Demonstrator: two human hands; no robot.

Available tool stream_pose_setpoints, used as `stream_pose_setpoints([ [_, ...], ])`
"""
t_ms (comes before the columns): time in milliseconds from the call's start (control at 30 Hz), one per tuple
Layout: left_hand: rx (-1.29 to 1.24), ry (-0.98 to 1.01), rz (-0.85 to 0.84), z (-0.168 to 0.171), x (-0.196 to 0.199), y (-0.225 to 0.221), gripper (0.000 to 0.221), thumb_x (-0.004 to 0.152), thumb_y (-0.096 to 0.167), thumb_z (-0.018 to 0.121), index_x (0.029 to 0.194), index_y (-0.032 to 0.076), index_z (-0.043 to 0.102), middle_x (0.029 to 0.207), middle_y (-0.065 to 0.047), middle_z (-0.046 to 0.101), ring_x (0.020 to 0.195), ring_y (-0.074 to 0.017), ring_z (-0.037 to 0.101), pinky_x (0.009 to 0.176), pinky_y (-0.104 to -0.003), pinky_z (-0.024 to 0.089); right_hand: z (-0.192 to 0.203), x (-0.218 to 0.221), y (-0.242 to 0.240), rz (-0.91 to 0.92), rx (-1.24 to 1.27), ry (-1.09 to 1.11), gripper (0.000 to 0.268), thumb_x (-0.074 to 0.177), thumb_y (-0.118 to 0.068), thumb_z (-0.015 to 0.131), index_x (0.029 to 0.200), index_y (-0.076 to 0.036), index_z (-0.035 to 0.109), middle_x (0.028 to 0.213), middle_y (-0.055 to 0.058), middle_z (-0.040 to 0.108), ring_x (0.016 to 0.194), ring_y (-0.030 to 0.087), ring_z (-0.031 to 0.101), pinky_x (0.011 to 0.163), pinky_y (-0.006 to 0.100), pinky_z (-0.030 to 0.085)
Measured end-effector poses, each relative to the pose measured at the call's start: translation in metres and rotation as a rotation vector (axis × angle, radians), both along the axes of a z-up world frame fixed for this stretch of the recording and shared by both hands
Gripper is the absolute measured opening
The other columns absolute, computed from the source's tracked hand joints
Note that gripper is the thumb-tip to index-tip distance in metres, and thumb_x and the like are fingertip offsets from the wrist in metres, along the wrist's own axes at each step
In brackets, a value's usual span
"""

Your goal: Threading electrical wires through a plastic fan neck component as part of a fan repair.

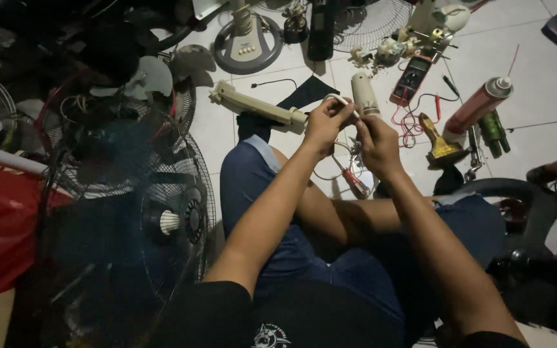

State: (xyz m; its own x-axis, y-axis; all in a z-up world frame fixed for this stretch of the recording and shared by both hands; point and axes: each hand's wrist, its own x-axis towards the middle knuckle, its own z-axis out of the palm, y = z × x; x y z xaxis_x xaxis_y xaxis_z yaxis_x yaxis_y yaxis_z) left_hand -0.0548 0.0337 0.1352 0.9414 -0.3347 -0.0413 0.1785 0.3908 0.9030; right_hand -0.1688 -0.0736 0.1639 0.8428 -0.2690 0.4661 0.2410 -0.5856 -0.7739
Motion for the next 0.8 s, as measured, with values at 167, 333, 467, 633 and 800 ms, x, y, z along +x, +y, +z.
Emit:
stream_pose_setpoints([
  [167, -0.19, 0.123, -0.066, -0.009, 0.014, 0.003, 0.03, 0.104, 0.024, 0.068, 0.125, 0.004, 0.064, 0.106, -0.015, 0.075, 0.092, -0.0236, 0.075, 0.084, -0.039, 0.065, -0.014, 0.014, -0.001, 0.027, -0.003, -0.066, 0.019, 0.111, -0.013, 0.057, 0.11, -0.004, 0.074, 0.086, 0.017, 0.072, 0.084, 0.037, 0.071, 0.077, 0.044, 0.055],
  [333, -0.2, 0.181, -0.106, -0.001, 0.03, 0.006, 0.049, 0.111, 0.032, 0.055, 0.151, 0.008, 0.041, 0.123, -0.02, 0.071, 0.108, -0.0321, 0.073, 0.094, -0.046, 0.059, -0.03, 0.03, 0.002, 0.035, -0.042, -0.067, 0.016, 0.105, -0.017, 0.062, 0.104, -0.008, 0.075, 0.081, 0.016, 0.071, 0.083, 0.041, 0.071, 0.073, 0.045, 0.055],
  [467, -0.111, 0.137, -0.159, 0.027, 0.031, 0.01, 0.06, 0.112, 0.026, 0.047, 0.161, 0.01, 0.016, 0.112, -0.023, 0.072, 0.098, -0.0303, 0.075, 0.086, -0.042, 0.062, -0.044, 0.044, -0.005, 0.051, -0.047, -0.083, 0.017, 0.106, -0.019, 0.062, 0.099, -0.009, 0.074, 0.078, 0.014, 0.069, 0.081, 0.04, 0.07, 0.07, 0.043, 0.054],
  [633, 0.011, 0.02, -0.318, 0.011, 0.051, 0.014, 0.06, 0.11, 0.014, 0.05, 0.161, 0.036, 0.029, 0.111, -0.021, 0.074, 0.092, -0.0299, 0.078, 0.078, -0.041, 0.068, -0.069, 0.049, -0.008, 0.067, 0.091, 0.059, 0.02, 0.106, -0.022, 0.062, 0.095, -0.008, 0.071, 0.076, 0.018, 0.067, 0.081, 0.044, 0.069, 0.073, 0.047, 0.053],
  [800, 0.127, 0.198, -0.282, -0.072, 0.073, 0.002, 0.054, 0.11, 0.014, 0.046, 0.159, 0.03, 0.033, 0.112, -0.023, 0.073, 0.089, -0.0296, 0.078, 0.077, -0.043, 0.068, -0.082, 0.053, -0.008, 0.042, 0.241, 0.455, 0.021, 0.103, -0.03, 0.064, 0.1, -0.013, 0.076, 0.082, 0.014, 0.074, 0.089, 0.035, 0.073, 0.089, 0.045, 0.05],
])
